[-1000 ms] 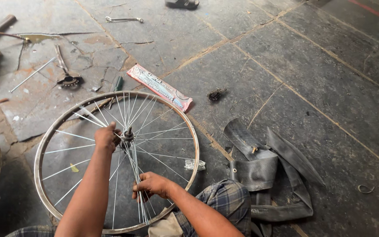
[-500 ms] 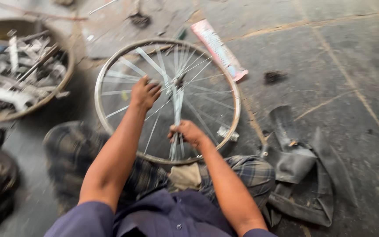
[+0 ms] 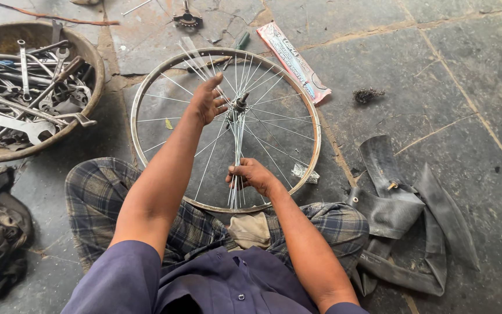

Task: The person sits on the floor and inserts bicycle spokes into the rim of a wheel, then tightens them by hand. The person rotates the wheel to access different sections and continues inserting and tightening spokes.

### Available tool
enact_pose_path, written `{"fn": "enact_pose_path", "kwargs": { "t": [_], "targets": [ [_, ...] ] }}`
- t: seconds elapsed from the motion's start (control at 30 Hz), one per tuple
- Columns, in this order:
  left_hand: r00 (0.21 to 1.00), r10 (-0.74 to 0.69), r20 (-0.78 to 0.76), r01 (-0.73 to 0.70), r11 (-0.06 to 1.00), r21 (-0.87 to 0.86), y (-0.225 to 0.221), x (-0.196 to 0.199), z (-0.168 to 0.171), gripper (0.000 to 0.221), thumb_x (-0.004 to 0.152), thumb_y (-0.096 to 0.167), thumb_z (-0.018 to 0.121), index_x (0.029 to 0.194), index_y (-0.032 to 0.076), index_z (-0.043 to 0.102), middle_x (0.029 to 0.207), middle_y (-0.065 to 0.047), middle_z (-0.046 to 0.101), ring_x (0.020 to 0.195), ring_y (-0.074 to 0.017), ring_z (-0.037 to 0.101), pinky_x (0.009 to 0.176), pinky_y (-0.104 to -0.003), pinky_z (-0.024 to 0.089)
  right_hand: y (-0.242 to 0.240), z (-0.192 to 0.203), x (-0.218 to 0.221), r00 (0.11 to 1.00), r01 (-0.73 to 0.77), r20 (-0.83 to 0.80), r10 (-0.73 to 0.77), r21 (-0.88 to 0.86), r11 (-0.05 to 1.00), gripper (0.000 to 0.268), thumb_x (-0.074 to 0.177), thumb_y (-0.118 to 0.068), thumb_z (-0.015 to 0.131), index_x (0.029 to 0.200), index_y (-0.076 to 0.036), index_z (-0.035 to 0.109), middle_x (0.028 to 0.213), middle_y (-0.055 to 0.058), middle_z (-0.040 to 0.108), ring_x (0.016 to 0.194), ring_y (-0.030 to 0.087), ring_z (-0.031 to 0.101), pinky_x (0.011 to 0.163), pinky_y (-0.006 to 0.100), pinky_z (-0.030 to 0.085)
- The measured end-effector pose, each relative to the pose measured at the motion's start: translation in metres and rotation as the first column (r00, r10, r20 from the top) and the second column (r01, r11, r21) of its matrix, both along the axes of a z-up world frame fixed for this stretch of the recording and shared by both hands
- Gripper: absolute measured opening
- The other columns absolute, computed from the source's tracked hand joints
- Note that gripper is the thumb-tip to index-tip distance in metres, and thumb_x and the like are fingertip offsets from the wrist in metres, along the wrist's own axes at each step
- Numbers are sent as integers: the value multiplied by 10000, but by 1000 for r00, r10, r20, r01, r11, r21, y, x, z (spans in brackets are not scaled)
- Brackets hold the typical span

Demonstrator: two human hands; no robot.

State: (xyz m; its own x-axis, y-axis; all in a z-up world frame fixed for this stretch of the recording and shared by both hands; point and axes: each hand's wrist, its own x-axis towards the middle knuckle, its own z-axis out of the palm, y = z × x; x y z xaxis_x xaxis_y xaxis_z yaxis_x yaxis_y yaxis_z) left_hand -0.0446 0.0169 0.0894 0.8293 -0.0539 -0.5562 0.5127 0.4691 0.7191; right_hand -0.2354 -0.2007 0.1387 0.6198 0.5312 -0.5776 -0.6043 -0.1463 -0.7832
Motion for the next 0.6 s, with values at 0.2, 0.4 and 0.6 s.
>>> {"fn": "enact_pose_path", "kwargs": {
  "t": [0.2, 0.4, 0.6],
  "targets": [
    [981, 8, 195, -161, 597, 786, -32, -26, 21, 766, 884, 337, 769, 1497, 40, 417, 1523, -213, 482, 1414, -374, 483, 1162, -435, 381, 3, 1, 7, 1000, -4, -28, 3, -43, 999, 247, 945, -299, 699, 997, -70, 622, 878, 91, 757, 750, 177, 738, 704, 339, 612],
    [721, -441, 534, -476, 245, 845, -57, -49, 84, 485, 871, 249, 728, 1309, 71, 623, 1454, -166, 546, 1398, -387, 467, 1195, -495, 308, 2, -3, 7, 1000, -24, 3, 24, -17, 1000, 296, 918, -336, 711, 1010, -64, 642, 873, 83, 760, 731, 157, 722, 666, 322, 581],
    [370, -876, -309, -662, -482, 574, -111, -48, 92, 273, 887, 279, 581, 985, 120, 780, 1239, -115, 682, 1411, -372, 452, 1155, -684, -17, 3, -15, 9, 999, -34, 28, 34, -18, 999, 354, 873, -368, 745, 985, -52, 634, 861, 88, 756, 704, 164, 709, 664, 322, 580]
  ]
}}
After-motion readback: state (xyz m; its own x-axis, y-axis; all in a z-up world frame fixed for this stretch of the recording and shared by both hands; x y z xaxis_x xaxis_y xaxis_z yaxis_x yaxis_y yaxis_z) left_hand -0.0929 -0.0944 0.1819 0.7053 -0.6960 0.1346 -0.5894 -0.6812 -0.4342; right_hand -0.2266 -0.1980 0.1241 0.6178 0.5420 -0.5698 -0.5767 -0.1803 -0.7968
